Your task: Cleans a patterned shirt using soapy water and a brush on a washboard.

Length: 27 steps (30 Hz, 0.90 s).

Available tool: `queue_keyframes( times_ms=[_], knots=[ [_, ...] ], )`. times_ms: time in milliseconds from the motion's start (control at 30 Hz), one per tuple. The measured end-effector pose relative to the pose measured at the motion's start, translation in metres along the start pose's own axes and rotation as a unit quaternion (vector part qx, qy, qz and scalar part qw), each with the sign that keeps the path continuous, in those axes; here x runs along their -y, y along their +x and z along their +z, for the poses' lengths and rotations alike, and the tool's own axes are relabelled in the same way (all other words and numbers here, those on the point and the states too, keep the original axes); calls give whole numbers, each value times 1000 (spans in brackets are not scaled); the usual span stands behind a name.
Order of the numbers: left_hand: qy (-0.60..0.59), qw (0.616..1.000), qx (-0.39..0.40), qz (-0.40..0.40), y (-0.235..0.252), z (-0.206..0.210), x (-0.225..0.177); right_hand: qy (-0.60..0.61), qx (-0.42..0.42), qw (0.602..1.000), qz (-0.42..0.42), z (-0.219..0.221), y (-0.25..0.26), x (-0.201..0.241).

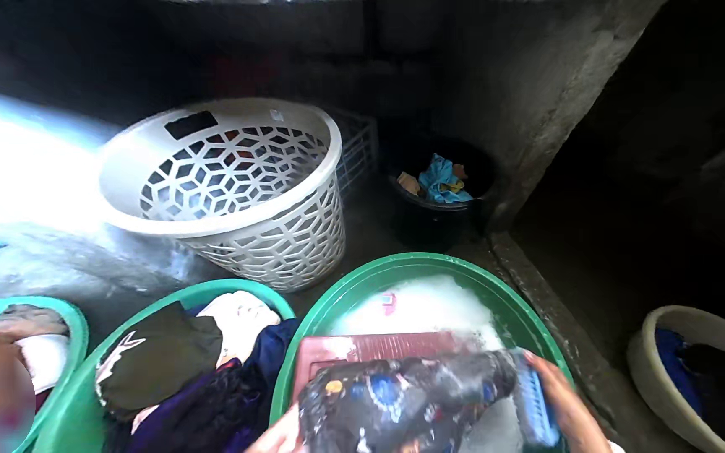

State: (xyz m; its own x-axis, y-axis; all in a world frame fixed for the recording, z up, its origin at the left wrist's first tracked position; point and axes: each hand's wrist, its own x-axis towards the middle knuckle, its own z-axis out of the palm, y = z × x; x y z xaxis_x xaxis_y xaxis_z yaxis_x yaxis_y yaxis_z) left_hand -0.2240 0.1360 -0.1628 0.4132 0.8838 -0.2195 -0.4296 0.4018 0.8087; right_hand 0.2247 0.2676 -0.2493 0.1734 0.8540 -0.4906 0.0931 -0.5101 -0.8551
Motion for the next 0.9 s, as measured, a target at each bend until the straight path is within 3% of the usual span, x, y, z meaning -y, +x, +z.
queue_keyframes(
  times_ms=[33,100,200,267,333,400,467,533,567,633,733,800,900],
  knots=[
    [21,990,-131,-47,8,0,17,-68,-34,997,26,18,15,8],
    [78,926,-342,-138,34,-8,56,-168,-39,985,31,78,16,21],
    [63,892,-431,-123,62,-17,79,-207,88,973,-45,209,-62,42],
    [10,879,-468,-89,68,-16,73,-279,196,936,-90,267,-98,30],
    [-8,867,-495,-65,57,-17,69,-341,197,917,-70,261,-74,5],
    [-1,865,-499,-47,54,-18,61,-360,110,926,-24,212,-10,-14],
    [27,849,-524,-66,51,-11,64,-410,32,911,17,143,35,-40],
    [121,842,-520,-77,62,-12,63,-451,3,892,39,112,63,-41],
    [172,845,-499,-85,62,-14,68,-443,10,896,39,119,57,-33],
    [256,848,-453,-99,68,-16,76,-350,60,935,-10,175,3,-4],
    [223,849,-474,-76,64,-17,79,-302,200,928,-90,262,-88,12],
    [191,834,-512,-68,53,-24,66,-309,189,930,-69,255,-63,-5],
    [212,822,-523,-78,44,-28,68,-315,41,948,-21,184,12,-36]
  ],
)
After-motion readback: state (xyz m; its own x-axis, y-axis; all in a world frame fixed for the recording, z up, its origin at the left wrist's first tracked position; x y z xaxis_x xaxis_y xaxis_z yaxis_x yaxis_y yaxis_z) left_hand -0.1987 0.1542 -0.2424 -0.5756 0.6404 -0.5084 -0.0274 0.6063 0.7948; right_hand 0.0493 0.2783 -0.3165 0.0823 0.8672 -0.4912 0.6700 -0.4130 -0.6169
